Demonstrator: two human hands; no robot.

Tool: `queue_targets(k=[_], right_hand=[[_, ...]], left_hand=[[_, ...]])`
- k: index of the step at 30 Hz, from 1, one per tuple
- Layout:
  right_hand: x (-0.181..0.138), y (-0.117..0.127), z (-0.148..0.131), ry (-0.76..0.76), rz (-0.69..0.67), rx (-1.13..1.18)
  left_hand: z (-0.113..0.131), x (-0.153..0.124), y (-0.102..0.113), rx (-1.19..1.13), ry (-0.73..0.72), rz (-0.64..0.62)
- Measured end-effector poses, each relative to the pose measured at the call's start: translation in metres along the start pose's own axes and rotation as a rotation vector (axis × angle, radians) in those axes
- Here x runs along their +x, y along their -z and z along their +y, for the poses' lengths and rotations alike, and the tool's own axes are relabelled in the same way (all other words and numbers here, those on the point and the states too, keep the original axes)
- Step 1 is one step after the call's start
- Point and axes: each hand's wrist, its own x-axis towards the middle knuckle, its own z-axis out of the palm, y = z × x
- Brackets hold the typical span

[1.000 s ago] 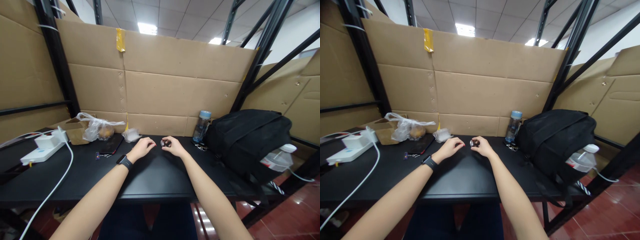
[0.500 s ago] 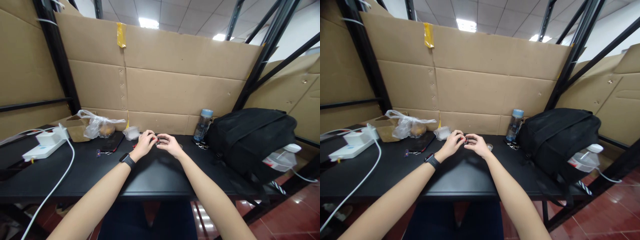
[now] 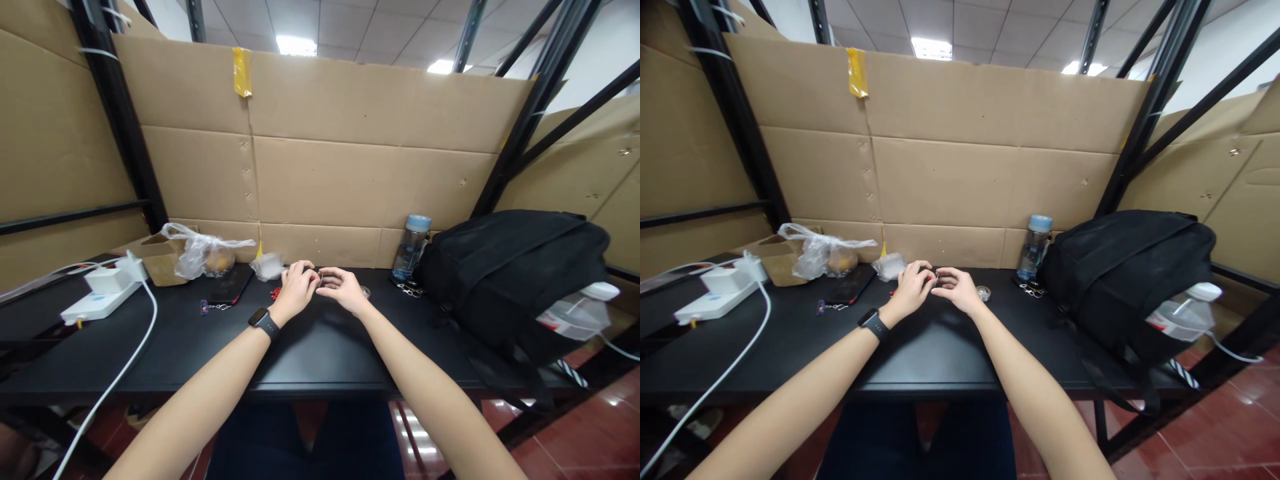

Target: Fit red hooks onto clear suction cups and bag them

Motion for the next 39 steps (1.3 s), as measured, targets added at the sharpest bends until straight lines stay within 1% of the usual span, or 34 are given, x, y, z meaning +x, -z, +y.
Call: queue_targets(k=[5, 13, 16, 20, 22, 25, 31, 34, 39], right_hand=[[0.002, -0.001, 0.005, 0.036, 0.005, -0.059], [0.003, 0.002, 0.008, 0.094, -0.022, -0.136], [0.003, 0.002, 0.007, 0.094, -0.024, -0.155], [0.004, 0.0, 0.006, 0.079, 0.004, -0.175], [0.004, 0.0, 0.007, 0.047, 0.011, -0.143], [0.003, -0.001, 0.01, -0.013, 0.002, -0.036], [0.0, -0.005, 0.009, -0.041, -0.009, 0.114], [0.0, -0.006, 0.007, -0.038, -0.014, 0.134], [0.001, -0.005, 0.009, -0.054, -0.001, 0.105]], left_hand=[[-0.004, -0.001, -0.004, -0.029, 0.035, -0.009], [-0.005, -0.002, -0.007, -0.078, 0.068, -0.071], [-0.005, -0.002, -0.007, -0.069, 0.064, -0.059], [-0.004, -0.002, -0.003, -0.044, 0.024, -0.027], [-0.004, -0.001, -0.001, -0.044, 0.007, -0.026], [-0.005, -0.001, -0.001, -0.043, 0.0, -0.032], [-0.007, -0.001, -0.005, -0.086, 0.062, -0.03], [-0.006, -0.001, -0.005, -0.074, 0.08, -0.016], [-0.003, -0.001, -0.001, -0.026, 0.011, -0.011]])
